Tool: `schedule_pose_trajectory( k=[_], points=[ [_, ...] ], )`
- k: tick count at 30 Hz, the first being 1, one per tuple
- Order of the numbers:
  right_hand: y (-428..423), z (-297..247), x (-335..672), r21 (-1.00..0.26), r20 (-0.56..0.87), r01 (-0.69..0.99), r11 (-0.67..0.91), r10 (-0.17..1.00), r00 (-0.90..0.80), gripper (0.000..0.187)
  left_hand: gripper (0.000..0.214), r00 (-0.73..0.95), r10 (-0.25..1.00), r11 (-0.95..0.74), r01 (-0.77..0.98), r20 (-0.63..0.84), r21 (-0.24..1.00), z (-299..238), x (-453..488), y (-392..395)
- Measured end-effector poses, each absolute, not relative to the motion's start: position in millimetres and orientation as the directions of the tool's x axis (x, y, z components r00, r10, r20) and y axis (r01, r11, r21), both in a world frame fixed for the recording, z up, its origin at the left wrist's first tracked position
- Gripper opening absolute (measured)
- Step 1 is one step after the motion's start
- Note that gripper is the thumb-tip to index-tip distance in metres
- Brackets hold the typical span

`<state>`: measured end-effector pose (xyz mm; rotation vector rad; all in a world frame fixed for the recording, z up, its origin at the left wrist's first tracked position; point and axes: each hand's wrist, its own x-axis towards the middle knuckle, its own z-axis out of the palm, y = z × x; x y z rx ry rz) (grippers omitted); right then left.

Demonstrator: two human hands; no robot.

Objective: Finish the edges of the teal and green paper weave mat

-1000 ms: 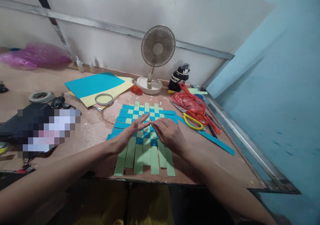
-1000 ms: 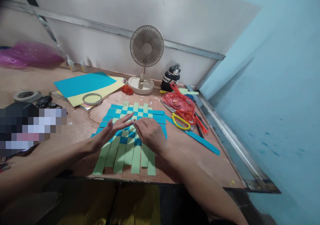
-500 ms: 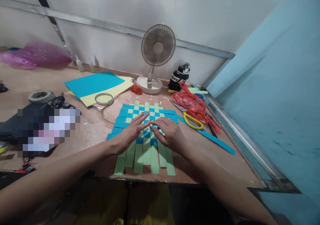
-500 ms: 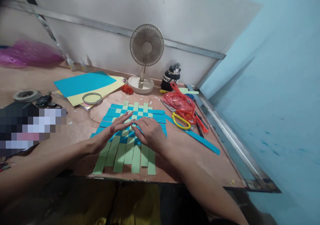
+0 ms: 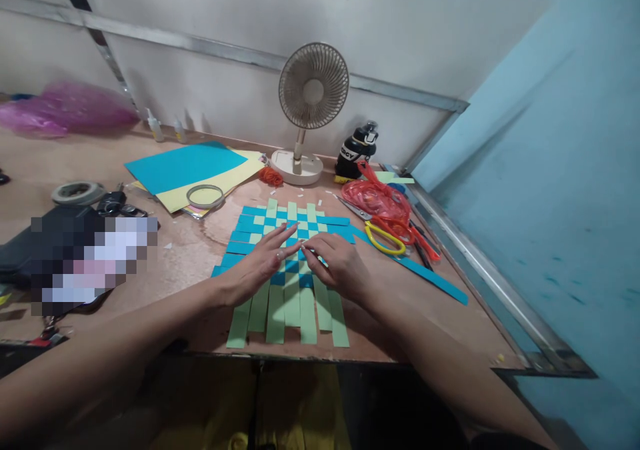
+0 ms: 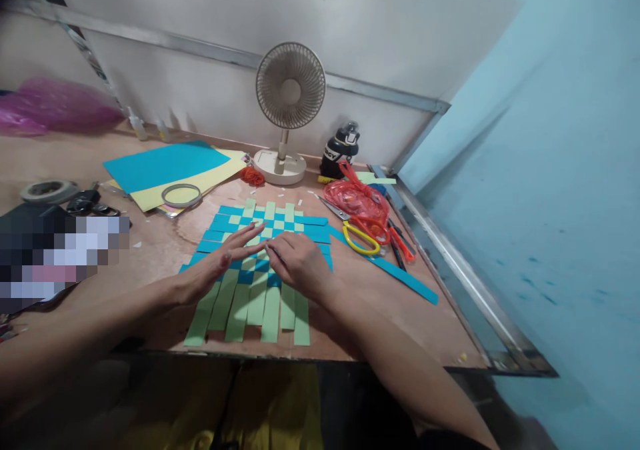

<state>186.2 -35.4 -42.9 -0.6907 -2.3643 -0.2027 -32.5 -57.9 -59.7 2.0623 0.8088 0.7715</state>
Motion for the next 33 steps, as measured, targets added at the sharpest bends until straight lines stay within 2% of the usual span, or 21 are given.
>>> schedule_pose_trajectory(
  k=[8,14,23,25,27,30,33],
  points=[
    [-37,-44,188,-0.084,0.628,0.526,0.846,0.455,-0.631,0.015,0.078,0.622,0.752,-0.516,0.349,0.219,0.782,-57,-32,-57],
    [-37,-43,189,-0.112,0.595,0.523,0.845,0.478,-0.646,0.017,0.073,0.640,0.729,-0.562,0.357,0.243,0.746,-55,-32,-59],
    [-35,-49,193,-0.111,0.533,0.549,0.829,0.516,-0.671,0.019,0.069,0.540,0.808,-0.481,0.371,0.237,0.794,-68,-27,-58],
    [-33,-50,195,-0.145,0.535,0.569,0.810,0.547,-0.644,0.019,0.066,0.483,0.849,-0.412,0.349,0.216,0.841,-69,-27,-55],
    [-27,-48,196,-0.241,0.516,0.597,0.765,0.622,-0.589,0.018,0.066,0.366,0.911,-0.317,0.319,0.192,0.893,-66,-29,-45],
    [-3,-40,189,-0.457,0.370,0.599,0.657,0.753,-0.544,0.030,0.072,0.092,0.986,-0.159,0.235,0.141,0.959,-57,-37,-23],
    [33,-34,166,-0.575,0.215,0.581,0.576,0.792,-0.571,0.042,0.073,-0.101,0.995,-0.008,0.116,0.020,0.993,-49,-45,-3]
  ],
)
